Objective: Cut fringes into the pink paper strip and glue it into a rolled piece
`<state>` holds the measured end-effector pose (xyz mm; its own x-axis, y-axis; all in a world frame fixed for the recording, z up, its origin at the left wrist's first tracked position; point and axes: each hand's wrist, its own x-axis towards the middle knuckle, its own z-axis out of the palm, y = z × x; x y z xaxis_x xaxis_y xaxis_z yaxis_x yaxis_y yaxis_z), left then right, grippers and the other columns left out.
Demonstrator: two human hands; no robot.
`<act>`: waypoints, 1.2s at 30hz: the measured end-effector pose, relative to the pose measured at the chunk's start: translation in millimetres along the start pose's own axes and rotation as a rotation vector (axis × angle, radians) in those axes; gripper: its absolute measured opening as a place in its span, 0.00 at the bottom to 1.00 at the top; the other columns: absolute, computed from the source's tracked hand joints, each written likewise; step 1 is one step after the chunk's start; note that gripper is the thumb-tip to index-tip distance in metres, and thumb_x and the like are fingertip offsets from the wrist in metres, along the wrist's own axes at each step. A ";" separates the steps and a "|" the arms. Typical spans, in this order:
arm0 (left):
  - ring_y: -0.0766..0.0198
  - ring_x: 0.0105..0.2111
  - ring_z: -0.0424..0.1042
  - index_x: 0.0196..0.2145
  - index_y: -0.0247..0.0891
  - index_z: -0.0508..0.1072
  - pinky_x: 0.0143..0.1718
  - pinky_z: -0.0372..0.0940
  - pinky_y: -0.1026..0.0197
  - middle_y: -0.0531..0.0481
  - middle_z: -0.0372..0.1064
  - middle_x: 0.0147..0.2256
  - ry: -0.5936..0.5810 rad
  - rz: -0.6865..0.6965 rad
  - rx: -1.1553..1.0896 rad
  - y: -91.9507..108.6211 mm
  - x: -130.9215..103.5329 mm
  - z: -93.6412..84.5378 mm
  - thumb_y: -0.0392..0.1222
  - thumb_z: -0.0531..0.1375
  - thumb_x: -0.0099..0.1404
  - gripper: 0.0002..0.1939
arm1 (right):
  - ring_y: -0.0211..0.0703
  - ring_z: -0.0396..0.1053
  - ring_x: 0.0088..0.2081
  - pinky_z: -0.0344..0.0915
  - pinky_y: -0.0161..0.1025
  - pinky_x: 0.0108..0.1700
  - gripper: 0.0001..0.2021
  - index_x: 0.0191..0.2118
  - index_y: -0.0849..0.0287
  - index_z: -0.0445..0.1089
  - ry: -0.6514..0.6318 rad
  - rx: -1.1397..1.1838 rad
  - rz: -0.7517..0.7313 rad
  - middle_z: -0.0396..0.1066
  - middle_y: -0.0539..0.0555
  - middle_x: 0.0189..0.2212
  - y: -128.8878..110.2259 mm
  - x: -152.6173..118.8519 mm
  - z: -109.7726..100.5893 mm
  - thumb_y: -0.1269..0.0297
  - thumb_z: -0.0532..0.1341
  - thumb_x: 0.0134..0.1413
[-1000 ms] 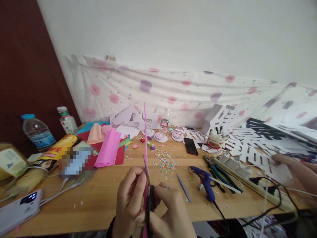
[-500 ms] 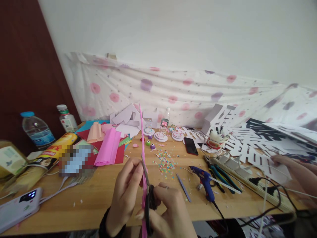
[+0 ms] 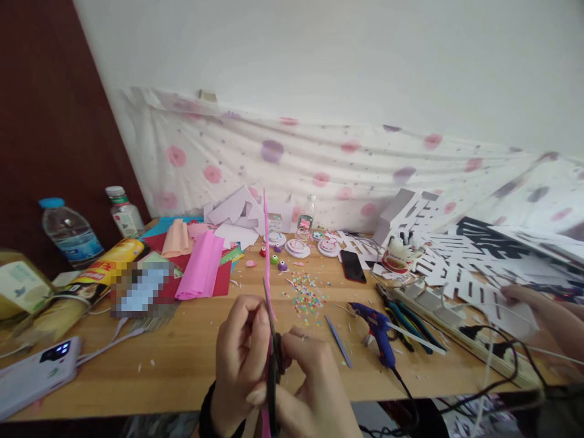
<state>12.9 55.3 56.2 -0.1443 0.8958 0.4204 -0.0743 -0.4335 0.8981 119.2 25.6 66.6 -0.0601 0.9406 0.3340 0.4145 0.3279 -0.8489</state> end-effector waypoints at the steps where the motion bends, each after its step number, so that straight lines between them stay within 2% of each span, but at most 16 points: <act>1: 0.71 0.14 0.55 0.31 0.41 0.65 0.14 0.54 0.69 0.59 0.57 0.19 0.013 0.011 0.002 -0.4 -0.3 0.4 0.50 0.53 0.73 0.14 | 0.37 0.61 0.25 0.54 0.34 0.29 0.23 0.20 0.59 0.63 -0.013 -0.003 0.002 0.65 0.49 0.20 0.6 -0.2 0.5 0.44 0.64 0.51; 6: 0.71 0.14 0.54 0.27 0.40 0.65 0.15 0.51 0.69 0.59 0.54 0.17 0.133 -0.017 -0.021 7.6 -0.3 7.2 0.48 0.55 0.71 0.15 | 0.37 0.60 0.25 0.54 0.34 0.29 0.24 0.20 0.59 0.61 -0.070 0.026 0.002 0.64 0.49 0.20 3.3 0.6 4.0 0.45 0.64 0.52; 10: 0.72 0.14 0.52 0.27 0.40 0.65 0.16 0.49 0.69 0.59 0.52 0.17 0.210 -0.069 -0.032 17.7 -0.8 13.6 0.45 0.55 0.70 0.13 | 0.35 0.58 0.24 0.52 0.33 0.27 0.25 0.20 0.59 0.61 -0.065 0.008 -0.004 0.63 0.48 0.20 2.9 1.1 5.6 0.43 0.63 0.53; 13: 0.71 0.14 0.53 0.27 0.40 0.66 0.15 0.50 0.69 0.59 0.53 0.17 0.236 -0.077 -0.003 14.8 0.7 11.9 0.44 0.55 0.69 0.13 | 0.36 0.58 0.24 0.52 0.33 0.27 0.26 0.20 0.59 0.63 -0.044 -0.021 -0.011 0.63 0.48 0.20 1.9 0.8 5.9 0.42 0.61 0.55; 18: 0.71 0.14 0.51 0.27 0.40 0.65 0.14 0.49 0.69 0.59 0.51 0.17 0.173 0.056 0.059 -6.5 6.6 0.1 0.49 0.56 0.70 0.16 | 0.36 0.60 0.25 0.53 0.32 0.27 0.23 0.21 0.59 0.66 -0.083 -0.013 0.005 0.64 0.49 0.21 3.5 0.2 8.7 0.45 0.62 0.57; 21: 0.71 0.15 0.52 0.26 0.40 0.65 0.14 0.50 0.69 0.59 0.52 0.17 0.185 0.067 0.093 -13.2 8.5 -3.8 0.49 0.56 0.70 0.16 | 0.35 0.58 0.25 0.52 0.33 0.28 0.22 0.21 0.59 0.64 -0.101 -0.012 0.033 0.62 0.48 0.20 6.1 -0.4 11.1 0.47 0.62 0.57; 26: 0.71 0.15 0.53 0.27 0.40 0.65 0.14 0.51 0.70 0.58 0.54 0.18 0.201 0.095 0.079 -8.7 5.9 -3.2 0.47 0.56 0.70 0.14 | 0.36 0.59 0.25 0.53 0.33 0.28 0.20 0.22 0.60 0.66 -0.098 0.001 0.064 0.65 0.49 0.21 4.8 -1.2 12.0 0.49 0.63 0.55; 32: 0.70 0.14 0.54 0.27 0.40 0.66 0.14 0.53 0.69 0.58 0.55 0.17 0.147 -0.012 0.073 -4.8 2.6 -5.4 0.49 0.56 0.69 0.14 | 0.37 0.60 0.26 0.53 0.34 0.28 0.25 0.20 0.60 0.68 -0.108 -0.028 0.068 0.64 0.49 0.20 -2.3 2.5 8.7 0.42 0.61 0.55; 36: 0.70 0.15 0.55 0.26 0.40 0.66 0.15 0.53 0.69 0.58 0.54 0.18 0.149 0.038 0.118 -5.4 3.9 -6.4 0.47 0.55 0.69 0.14 | 0.36 0.57 0.25 0.51 0.33 0.27 0.23 0.19 0.60 0.66 -0.127 0.004 0.092 0.62 0.48 0.19 -0.6 2.8 7.6 0.47 0.62 0.54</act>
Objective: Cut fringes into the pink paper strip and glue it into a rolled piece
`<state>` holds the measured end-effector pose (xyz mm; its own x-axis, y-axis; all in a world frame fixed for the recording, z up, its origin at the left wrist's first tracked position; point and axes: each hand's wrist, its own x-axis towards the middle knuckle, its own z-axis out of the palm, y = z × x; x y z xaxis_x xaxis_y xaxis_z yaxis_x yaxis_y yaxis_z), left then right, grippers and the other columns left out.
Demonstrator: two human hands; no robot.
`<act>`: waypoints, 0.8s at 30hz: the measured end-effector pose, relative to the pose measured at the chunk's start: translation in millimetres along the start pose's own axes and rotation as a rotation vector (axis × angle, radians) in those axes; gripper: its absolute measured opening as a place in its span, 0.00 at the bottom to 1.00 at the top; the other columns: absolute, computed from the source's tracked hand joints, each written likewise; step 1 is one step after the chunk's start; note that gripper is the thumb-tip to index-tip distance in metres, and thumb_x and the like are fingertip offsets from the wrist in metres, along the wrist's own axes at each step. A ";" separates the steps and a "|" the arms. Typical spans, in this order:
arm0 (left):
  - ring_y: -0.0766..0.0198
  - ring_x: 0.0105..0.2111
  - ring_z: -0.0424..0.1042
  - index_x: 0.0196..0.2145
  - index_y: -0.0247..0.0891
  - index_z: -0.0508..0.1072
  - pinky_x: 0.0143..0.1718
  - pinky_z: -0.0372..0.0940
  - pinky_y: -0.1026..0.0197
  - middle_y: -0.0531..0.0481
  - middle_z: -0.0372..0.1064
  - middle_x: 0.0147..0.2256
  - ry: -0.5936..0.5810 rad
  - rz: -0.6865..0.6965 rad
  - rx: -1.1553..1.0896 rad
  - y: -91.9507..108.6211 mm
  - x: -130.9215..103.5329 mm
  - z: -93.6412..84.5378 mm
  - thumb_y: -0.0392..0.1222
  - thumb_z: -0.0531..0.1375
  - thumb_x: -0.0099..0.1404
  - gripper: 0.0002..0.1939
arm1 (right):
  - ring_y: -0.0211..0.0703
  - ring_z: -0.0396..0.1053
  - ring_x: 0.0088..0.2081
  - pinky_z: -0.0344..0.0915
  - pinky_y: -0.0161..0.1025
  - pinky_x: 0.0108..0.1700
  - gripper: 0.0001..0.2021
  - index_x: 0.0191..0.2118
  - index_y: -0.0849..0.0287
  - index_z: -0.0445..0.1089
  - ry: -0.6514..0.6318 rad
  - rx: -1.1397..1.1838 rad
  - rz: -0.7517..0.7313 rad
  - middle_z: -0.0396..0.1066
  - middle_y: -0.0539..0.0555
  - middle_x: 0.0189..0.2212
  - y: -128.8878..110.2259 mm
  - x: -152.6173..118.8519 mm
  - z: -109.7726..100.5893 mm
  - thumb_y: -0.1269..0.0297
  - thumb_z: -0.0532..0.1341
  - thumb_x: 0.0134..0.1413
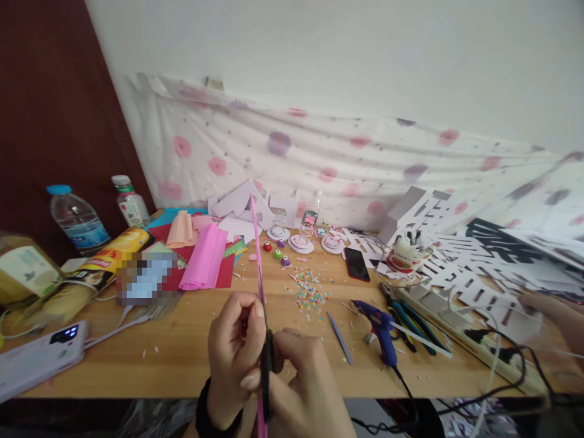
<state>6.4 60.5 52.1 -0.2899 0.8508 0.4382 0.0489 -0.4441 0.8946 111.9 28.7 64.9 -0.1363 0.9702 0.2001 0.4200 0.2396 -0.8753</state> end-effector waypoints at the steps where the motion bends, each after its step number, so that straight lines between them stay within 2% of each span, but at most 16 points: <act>1: 0.70 0.15 0.55 0.26 0.40 0.66 0.15 0.53 0.69 0.58 0.54 0.18 0.001 0.017 0.009 -0.3 0.3 0.0 0.47 0.55 0.69 0.14 | 0.36 0.57 0.25 0.50 0.33 0.27 0.21 0.19 0.60 0.66 -0.011 0.007 0.008 0.61 0.47 0.19 1.2 -0.1 -0.2 0.49 0.62 0.54; 4: 0.70 0.15 0.55 0.26 0.40 0.66 0.15 0.53 0.69 0.58 0.54 0.18 0.007 0.049 0.026 -2.4 0.3 0.5 0.45 0.55 0.69 0.14 | 0.35 0.55 0.25 0.48 0.34 0.27 0.15 0.19 0.61 0.66 -0.046 0.011 0.038 0.59 0.46 0.18 4.3 -0.7 -0.1 0.59 0.62 0.52; 6: 0.70 0.15 0.55 0.26 0.40 0.66 0.15 0.53 0.69 0.58 0.55 0.18 0.017 0.050 0.031 -4.5 -0.2 1.2 0.45 0.55 0.69 0.14 | 0.35 0.55 0.25 0.48 0.34 0.28 0.14 0.20 0.60 0.66 -0.040 0.016 0.049 0.60 0.46 0.19 5.1 -1.1 0.8 0.61 0.62 0.51; 11: 0.70 0.15 0.55 0.27 0.40 0.65 0.14 0.53 0.69 0.59 0.54 0.17 0.028 0.041 0.002 -5.1 -0.3 3.6 0.44 0.55 0.70 0.13 | 0.37 0.57 0.26 0.50 0.35 0.29 0.20 0.20 0.59 0.62 -0.006 0.064 0.075 0.60 0.47 0.19 4.8 1.4 0.6 0.49 0.63 0.49; 18: 0.70 0.18 0.59 0.27 0.40 0.67 0.19 0.57 0.70 0.57 0.57 0.20 0.024 0.141 0.082 -0.1 0.9 1.8 0.39 0.55 0.70 0.12 | 0.43 0.63 0.30 0.55 0.37 0.33 0.24 0.23 0.59 0.64 0.063 0.078 0.090 0.66 0.51 0.23 11.1 7.1 -14.3 0.40 0.60 0.49; 24: 0.68 0.15 0.59 0.29 0.40 0.67 0.15 0.56 0.67 0.58 0.58 0.18 -0.047 0.023 0.008 -9.9 -2.2 2.7 0.44 0.53 0.71 0.13 | 0.41 0.62 0.29 0.54 0.36 0.32 0.28 0.24 0.59 0.68 -0.016 0.083 0.059 0.68 0.50 0.23 2.7 1.4 -9.7 0.34 0.63 0.47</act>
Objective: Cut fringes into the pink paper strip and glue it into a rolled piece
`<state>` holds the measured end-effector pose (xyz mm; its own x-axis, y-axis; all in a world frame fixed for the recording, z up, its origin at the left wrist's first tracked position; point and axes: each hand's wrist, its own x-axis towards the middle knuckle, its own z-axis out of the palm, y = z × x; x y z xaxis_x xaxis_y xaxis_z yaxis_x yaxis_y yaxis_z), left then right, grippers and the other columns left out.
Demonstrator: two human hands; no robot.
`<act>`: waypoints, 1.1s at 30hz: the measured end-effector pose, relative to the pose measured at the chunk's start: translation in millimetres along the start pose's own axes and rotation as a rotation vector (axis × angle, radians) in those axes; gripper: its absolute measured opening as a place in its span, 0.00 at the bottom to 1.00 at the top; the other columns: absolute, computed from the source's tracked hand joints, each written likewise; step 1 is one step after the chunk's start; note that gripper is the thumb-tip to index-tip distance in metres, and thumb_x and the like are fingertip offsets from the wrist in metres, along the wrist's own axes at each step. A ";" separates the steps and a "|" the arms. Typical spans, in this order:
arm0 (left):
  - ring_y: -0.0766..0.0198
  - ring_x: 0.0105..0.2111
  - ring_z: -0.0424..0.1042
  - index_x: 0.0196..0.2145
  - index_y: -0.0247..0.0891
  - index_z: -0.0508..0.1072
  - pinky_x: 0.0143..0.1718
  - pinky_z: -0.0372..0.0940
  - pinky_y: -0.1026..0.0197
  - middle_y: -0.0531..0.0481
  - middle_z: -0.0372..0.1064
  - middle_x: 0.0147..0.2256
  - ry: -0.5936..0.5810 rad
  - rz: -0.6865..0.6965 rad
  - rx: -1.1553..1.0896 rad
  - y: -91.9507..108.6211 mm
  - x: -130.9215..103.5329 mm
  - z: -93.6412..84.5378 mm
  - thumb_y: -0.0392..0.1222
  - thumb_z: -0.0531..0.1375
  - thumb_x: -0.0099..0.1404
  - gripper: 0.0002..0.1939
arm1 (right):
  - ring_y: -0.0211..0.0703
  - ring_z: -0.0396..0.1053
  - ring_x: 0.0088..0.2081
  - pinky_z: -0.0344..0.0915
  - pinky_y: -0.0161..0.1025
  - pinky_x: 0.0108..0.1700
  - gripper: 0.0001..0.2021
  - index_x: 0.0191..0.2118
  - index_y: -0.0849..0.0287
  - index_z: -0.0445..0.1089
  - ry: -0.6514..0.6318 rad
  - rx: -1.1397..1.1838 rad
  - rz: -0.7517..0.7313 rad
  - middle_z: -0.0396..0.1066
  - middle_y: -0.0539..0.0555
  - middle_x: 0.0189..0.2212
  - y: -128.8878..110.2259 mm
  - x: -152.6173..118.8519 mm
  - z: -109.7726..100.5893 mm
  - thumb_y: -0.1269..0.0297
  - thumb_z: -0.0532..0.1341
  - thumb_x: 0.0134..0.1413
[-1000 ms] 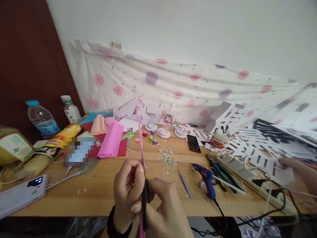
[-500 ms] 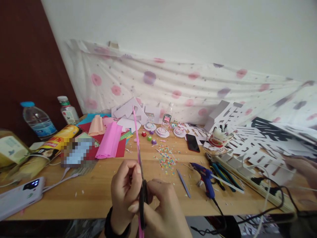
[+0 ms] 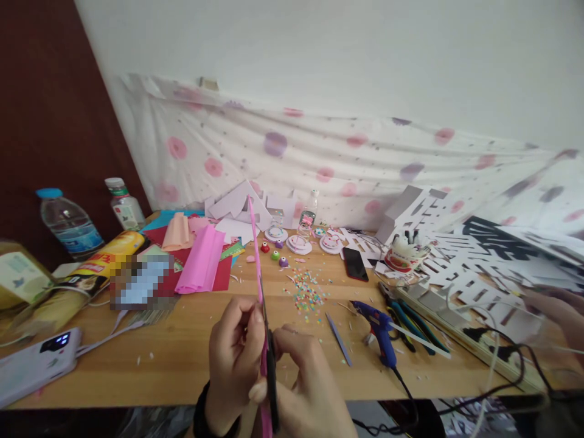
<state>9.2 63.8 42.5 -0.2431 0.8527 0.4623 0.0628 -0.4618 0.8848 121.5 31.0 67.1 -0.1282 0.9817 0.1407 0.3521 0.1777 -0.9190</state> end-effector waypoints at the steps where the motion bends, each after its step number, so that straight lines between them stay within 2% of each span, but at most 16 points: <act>1: 0.68 0.15 0.59 0.29 0.40 0.67 0.15 0.56 0.67 0.58 0.58 0.18 -0.009 -0.011 -0.004 -1.2 -0.6 0.0 0.44 0.53 0.71 0.13 | 0.41 0.61 0.29 0.54 0.36 0.32 0.29 0.24 0.60 0.69 -0.004 0.009 0.007 0.67 0.50 0.23 -1.0 -0.3 0.8 0.33 0.63 0.46; 10: 0.69 0.15 0.57 0.28 0.41 0.65 0.15 0.55 0.69 0.59 0.55 0.18 -0.027 0.043 0.003 -0.2 -0.6 -2.3 0.43 0.53 0.72 0.13 | 0.39 0.58 0.28 0.51 0.36 0.31 0.27 0.22 0.59 0.67 -0.042 0.071 0.066 0.64 0.48 0.22 3.9 3.6 4.1 0.38 0.69 0.41; 20: 0.70 0.15 0.57 0.28 0.41 0.65 0.15 0.54 0.70 0.60 0.54 0.19 -0.017 0.105 0.047 1.6 3.6 -6.2 0.40 0.53 0.71 0.12 | 0.38 0.57 0.27 0.51 0.35 0.30 0.26 0.20 0.59 0.62 -0.050 -0.001 0.010 0.60 0.48 0.20 6.6 4.2 7.2 0.41 0.63 0.51; 27: 0.70 0.14 0.55 0.27 0.41 0.65 0.14 0.53 0.69 0.60 0.53 0.18 0.015 0.080 0.056 0.4 1.9 -4.2 0.42 0.54 0.70 0.12 | 0.36 0.56 0.26 0.49 0.35 0.29 0.22 0.19 0.59 0.61 -0.050 -0.022 -0.021 0.60 0.47 0.19 15.1 3.2 11.3 0.48 0.62 0.54; 29: 0.70 0.14 0.55 0.27 0.41 0.65 0.14 0.53 0.69 0.60 0.53 0.18 0.024 0.079 0.059 -0.1 0.8 -4.6 0.41 0.53 0.70 0.12 | 0.36 0.56 0.26 0.50 0.34 0.29 0.22 0.19 0.59 0.62 -0.057 -0.001 -0.012 0.60 0.47 0.19 15.2 2.6 12.2 0.49 0.62 0.54; 33: 0.69 0.14 0.56 0.27 0.41 0.65 0.14 0.53 0.68 0.60 0.53 0.18 -0.009 0.099 0.069 -2.7 -1.5 -6.0 0.41 0.53 0.71 0.12 | 0.37 0.57 0.25 0.51 0.34 0.29 0.23 0.19 0.60 0.65 -0.010 0.063 0.018 0.62 0.47 0.19 11.2 1.5 11.5 0.44 0.66 0.47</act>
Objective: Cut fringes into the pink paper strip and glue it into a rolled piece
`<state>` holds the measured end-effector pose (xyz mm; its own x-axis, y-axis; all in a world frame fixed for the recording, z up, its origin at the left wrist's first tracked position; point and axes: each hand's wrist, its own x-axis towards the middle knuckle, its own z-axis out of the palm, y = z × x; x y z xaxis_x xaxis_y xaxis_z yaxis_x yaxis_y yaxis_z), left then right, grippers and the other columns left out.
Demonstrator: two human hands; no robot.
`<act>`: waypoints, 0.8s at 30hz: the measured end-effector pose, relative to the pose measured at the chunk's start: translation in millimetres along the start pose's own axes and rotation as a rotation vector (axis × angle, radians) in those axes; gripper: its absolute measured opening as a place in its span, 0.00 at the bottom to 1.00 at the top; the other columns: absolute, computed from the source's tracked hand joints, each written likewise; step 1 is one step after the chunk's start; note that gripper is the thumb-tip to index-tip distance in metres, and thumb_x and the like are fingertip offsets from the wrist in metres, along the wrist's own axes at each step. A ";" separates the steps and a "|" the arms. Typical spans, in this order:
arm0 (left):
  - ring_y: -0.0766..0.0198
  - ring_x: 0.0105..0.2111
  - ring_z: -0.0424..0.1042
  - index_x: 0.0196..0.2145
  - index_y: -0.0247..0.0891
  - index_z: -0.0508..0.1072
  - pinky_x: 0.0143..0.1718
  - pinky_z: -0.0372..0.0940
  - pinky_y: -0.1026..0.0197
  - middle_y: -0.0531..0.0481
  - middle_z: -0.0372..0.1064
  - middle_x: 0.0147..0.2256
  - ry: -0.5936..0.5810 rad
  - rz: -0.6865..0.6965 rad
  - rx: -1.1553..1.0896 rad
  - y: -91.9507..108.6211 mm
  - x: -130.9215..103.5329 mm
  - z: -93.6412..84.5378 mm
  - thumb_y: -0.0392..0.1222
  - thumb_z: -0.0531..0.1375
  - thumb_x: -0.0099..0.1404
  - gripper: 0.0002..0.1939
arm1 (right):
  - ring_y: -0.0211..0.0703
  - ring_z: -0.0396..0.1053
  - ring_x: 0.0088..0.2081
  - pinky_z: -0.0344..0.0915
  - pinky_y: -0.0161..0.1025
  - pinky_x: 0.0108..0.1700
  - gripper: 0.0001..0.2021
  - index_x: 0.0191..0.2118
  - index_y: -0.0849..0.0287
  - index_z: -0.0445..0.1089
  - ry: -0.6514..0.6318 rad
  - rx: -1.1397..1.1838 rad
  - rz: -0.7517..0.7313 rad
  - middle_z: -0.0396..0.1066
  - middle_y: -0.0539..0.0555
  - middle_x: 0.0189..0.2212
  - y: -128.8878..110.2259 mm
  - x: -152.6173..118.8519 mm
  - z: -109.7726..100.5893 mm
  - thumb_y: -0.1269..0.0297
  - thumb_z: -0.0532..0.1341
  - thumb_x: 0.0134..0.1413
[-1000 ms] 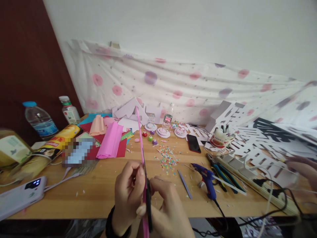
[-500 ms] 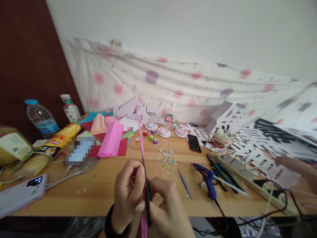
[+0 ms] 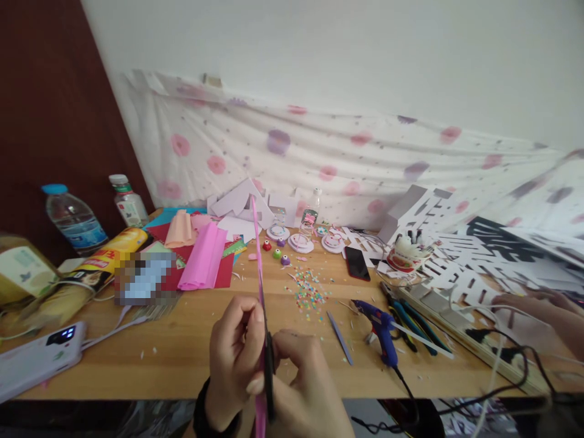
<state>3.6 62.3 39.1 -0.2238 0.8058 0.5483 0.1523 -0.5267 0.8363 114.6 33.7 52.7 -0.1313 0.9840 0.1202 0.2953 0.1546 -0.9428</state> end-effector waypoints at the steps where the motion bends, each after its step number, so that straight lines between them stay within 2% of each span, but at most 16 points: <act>1: 0.69 0.14 0.56 0.27 0.41 0.65 0.15 0.53 0.68 0.60 0.53 0.18 -0.017 0.002 0.000 -0.8 -0.6 -0.1 0.41 0.53 0.71 0.12 | 0.37 0.58 0.25 0.51 0.35 0.29 0.23 0.20 0.60 0.66 0.013 0.015 0.003 0.63 0.47 0.19 -1.5 0.0 -0.8 0.43 0.67 0.46; 8: 0.70 0.15 0.58 0.28 0.41 0.65 0.16 0.55 0.69 0.60 0.56 0.18 -0.081 0.004 -0.017 -2.7 -2.8 1.4 0.40 0.54 0.71 0.12 | 0.38 0.58 0.26 0.51 0.35 0.30 0.24 0.19 0.59 0.64 0.003 -0.053 -0.020 0.62 0.48 0.19 -8.6 0.9 -7.2 0.43 0.64 0.49; 11: 0.70 0.14 0.57 0.28 0.41 0.65 0.15 0.54 0.70 0.60 0.55 0.17 -0.054 -0.005 -0.015 -1.3 -2.6 3.2 0.41 0.54 0.71 0.12 | 0.37 0.56 0.25 0.50 0.35 0.29 0.21 0.18 0.59 0.62 -0.002 -0.064 -0.008 0.60 0.47 0.18 -5.0 0.2 -7.0 0.49 0.63 0.50; 16: 0.71 0.14 0.54 0.27 0.40 0.65 0.14 0.52 0.69 0.60 0.53 0.17 -0.019 -0.040 -0.020 -0.3 -2.3 5.4 0.44 0.54 0.71 0.14 | 0.35 0.56 0.25 0.50 0.35 0.29 0.12 0.18 0.59 0.63 -0.024 -0.041 -0.011 0.60 0.46 0.18 1.6 0.0 -5.0 0.63 0.60 0.48; 18: 0.71 0.14 0.54 0.27 0.40 0.65 0.14 0.51 0.69 0.60 0.53 0.17 -0.010 -0.060 -0.022 -2.8 -3.5 5.3 0.45 0.53 0.71 0.14 | 0.36 0.56 0.25 0.50 0.34 0.29 0.11 0.18 0.59 0.63 -0.020 -0.023 0.009 0.60 0.46 0.18 -0.1 0.1 -4.2 0.65 0.60 0.46; 20: 0.70 0.15 0.55 0.27 0.40 0.65 0.15 0.52 0.69 0.59 0.54 0.17 -0.026 -0.078 -0.023 -7.0 -5.8 4.5 0.45 0.54 0.71 0.14 | 0.36 0.57 0.25 0.51 0.35 0.29 0.12 0.19 0.59 0.65 -0.005 0.006 0.043 0.62 0.47 0.18 -4.2 0.3 -3.8 0.60 0.63 0.45; 24: 0.69 0.17 0.58 0.28 0.40 0.66 0.18 0.55 0.69 0.58 0.57 0.19 -0.100 -0.096 -0.050 -14.2 -11.1 1.1 0.43 0.54 0.71 0.12 | 0.39 0.59 0.26 0.52 0.36 0.30 0.22 0.19 0.59 0.66 0.022 -0.015 0.035 0.64 0.49 0.19 -11.4 1.7 -5.3 0.43 0.64 0.45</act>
<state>4.9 61.2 21.2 -0.1379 0.8748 0.4644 0.0863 -0.4564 0.8856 116.0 34.1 65.4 -0.1000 0.9905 0.0944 0.3134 0.1214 -0.9418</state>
